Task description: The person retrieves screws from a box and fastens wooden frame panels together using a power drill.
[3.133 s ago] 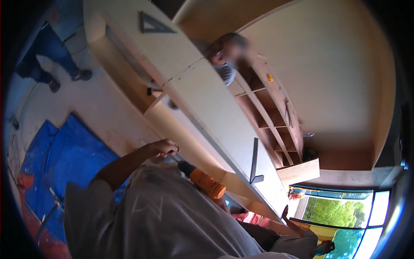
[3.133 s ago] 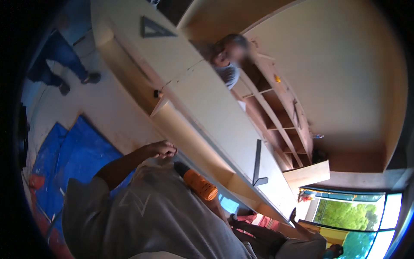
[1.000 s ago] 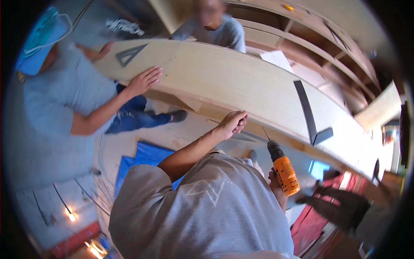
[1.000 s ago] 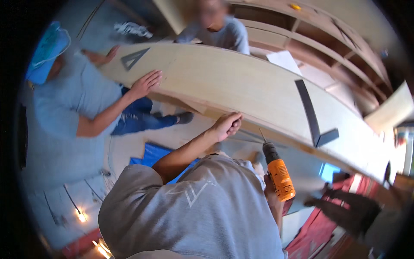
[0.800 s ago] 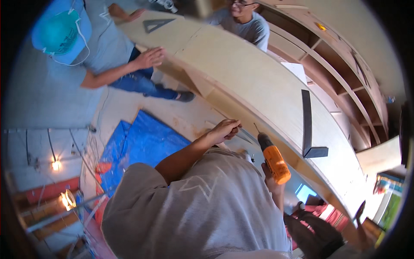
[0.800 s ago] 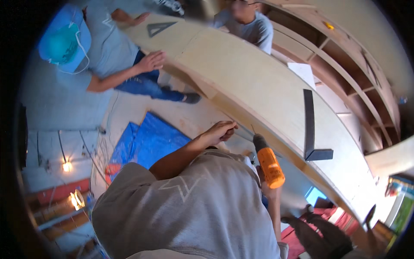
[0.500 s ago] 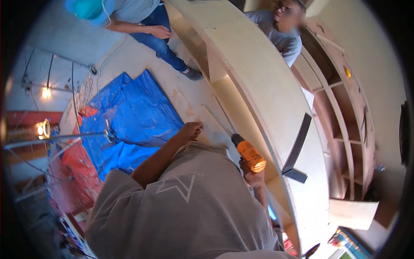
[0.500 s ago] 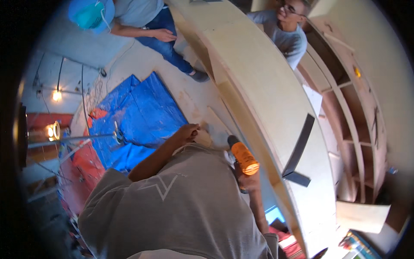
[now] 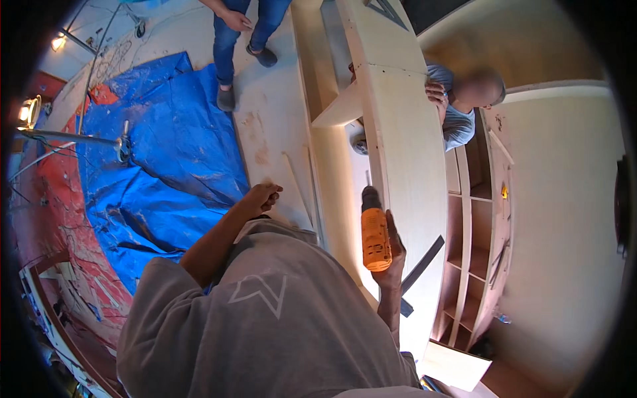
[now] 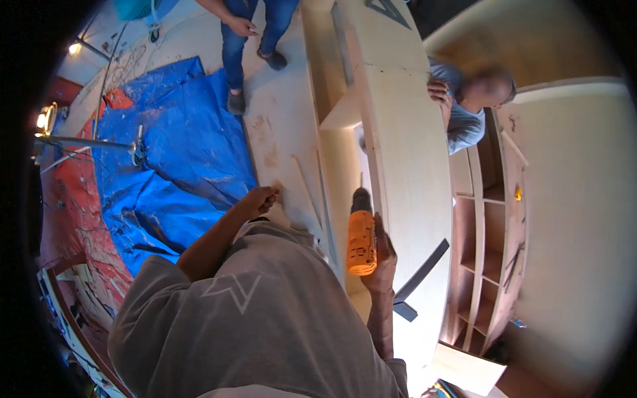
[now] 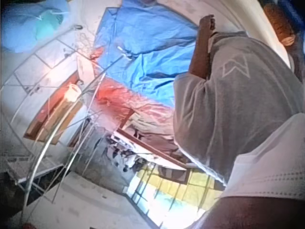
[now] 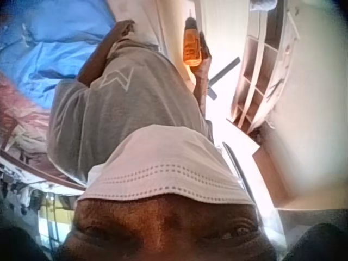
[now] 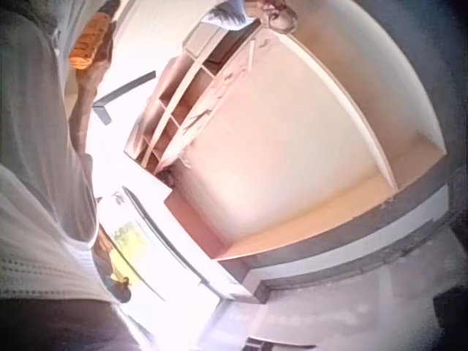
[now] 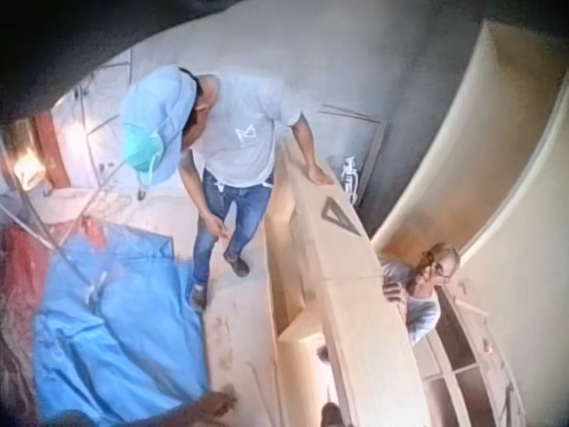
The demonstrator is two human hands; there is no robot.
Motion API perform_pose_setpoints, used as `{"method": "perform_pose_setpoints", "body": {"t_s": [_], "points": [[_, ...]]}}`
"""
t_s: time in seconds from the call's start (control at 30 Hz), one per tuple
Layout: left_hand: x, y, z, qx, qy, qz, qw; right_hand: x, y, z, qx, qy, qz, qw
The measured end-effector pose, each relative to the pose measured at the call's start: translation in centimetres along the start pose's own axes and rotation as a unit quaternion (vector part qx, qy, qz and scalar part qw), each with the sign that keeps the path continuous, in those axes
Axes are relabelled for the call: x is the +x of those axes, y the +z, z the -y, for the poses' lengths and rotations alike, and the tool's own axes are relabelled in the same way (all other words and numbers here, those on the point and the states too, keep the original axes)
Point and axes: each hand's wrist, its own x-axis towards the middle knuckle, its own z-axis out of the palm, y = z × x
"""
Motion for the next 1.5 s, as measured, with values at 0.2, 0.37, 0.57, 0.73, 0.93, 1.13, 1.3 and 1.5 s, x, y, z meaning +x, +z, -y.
{"method": "perform_pose_setpoints", "body": {"t_s": [0.2, 0.37, 0.57, 0.73, 0.93, 1.13, 1.3, 1.5], "points": [[0.5, -0.8, -1.0, -0.020, -0.011, 0.127, 0.992, 4.5, 0.7, -0.2, -0.230, 0.000, -0.036, 0.973], [0.2, -4.2, -1.7, 0.005, 0.005, 0.066, 0.998, 6.8, 0.8, -2.9, -0.327, 0.021, -0.071, 0.942], [-0.7, -12.1, 0.3, -0.005, 0.073, -0.037, 0.997, 8.5, -1.3, -9.4, -0.327, 0.020, -0.033, 0.944], [-1.9, -15.8, 4.6, 0.016, 0.045, -0.110, 0.993, 9.2, -3.8, -11.0, -0.389, 0.055, 0.088, 0.916], [-3.1, -16.0, 8.8, 0.013, 0.017, -0.175, 0.984, 10.8, -6.5, -13.6, -0.284, 0.053, 0.146, 0.946], [-2.1, -11.3, 7.6, 0.130, 0.134, -0.140, 0.973, 21.8, -8.0, -12.0, -0.080, -0.016, 0.030, 0.996], [-4.8, 1.9, -2.0, -0.076, 0.142, -0.065, 0.985, 19.0, -10.0, -13.6, -0.317, 0.043, 0.310, 0.895], [-1.2, 8.8, -5.2, -0.117, 0.141, 0.046, 0.982, 13.2, -9.3, -14.6, -0.106, 0.027, 0.278, 0.954]]}}
